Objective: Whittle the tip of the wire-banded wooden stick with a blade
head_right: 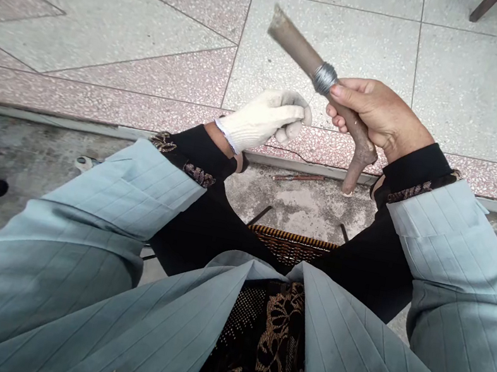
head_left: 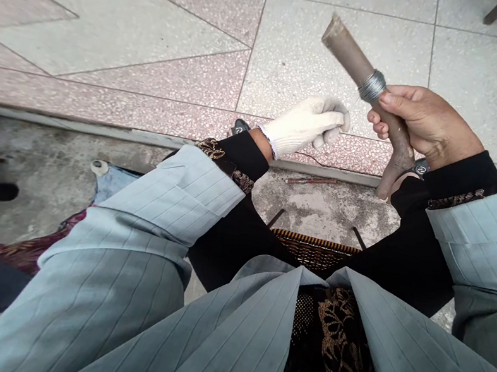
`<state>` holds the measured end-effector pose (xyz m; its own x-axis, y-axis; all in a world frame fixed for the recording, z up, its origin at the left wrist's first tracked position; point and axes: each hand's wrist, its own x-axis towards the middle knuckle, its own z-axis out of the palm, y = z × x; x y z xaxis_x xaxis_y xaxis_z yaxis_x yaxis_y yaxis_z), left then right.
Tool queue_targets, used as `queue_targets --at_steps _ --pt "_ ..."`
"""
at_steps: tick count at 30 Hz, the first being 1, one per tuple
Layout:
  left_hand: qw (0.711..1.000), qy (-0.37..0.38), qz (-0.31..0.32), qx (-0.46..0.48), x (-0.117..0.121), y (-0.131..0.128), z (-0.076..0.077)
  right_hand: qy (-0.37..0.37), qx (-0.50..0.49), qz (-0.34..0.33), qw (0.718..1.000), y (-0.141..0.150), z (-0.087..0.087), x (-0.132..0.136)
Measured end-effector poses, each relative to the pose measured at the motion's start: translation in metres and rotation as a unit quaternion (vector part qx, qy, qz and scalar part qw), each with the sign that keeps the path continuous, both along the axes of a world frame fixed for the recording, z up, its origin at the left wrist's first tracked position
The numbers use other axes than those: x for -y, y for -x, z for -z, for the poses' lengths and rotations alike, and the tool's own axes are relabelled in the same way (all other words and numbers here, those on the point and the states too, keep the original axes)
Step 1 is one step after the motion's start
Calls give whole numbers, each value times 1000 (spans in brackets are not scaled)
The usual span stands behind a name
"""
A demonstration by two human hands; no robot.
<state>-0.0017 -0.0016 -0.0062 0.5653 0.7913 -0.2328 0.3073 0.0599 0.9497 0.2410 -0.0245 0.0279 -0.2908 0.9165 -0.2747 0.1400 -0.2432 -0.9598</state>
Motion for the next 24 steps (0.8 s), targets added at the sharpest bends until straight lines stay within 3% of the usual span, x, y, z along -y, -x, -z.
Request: queue_targets --at_steps 3,5,7,9,11,13,15,17,19,22,24 --pt "1000 6 0 -2 1 -1 0 -17 5 37 999 -7 3 -4" --pt "999 -5 28 -21 1 1 -3 -24 60 58 996 -7 2 -5" --pt "996 -29 72 -54 1 3 -7 -37 160 67 984 -4 -2 -5" --pt "987 -68 113 -96 0 5 -11 -59 307 45 949 0 -5 -5" --pt "972 -118 147 -140 -2 6 -15 -64 454 -29 888 3 -5 -6" --pt "953 -165 181 -180 -5 8 -18 -48 534 -135 833 3 -3 -7" --pt "934 -195 212 -210 -9 11 -19 -14 513 -257 819 0 0 -7" --pt "926 -202 230 -219 -14 15 -20 38 418 -363 832 -5 -2 -5" --pt "933 -194 224 -205 -18 19 -18 71 308 -397 862 -10 -8 -1" --pt "969 -146 150 -131 -21 23 -14 19 175 -276 945 -15 -21 6" --pt "988 -110 87 -71 -20 22 -12 -26 94 -168 981 -12 -26 10"
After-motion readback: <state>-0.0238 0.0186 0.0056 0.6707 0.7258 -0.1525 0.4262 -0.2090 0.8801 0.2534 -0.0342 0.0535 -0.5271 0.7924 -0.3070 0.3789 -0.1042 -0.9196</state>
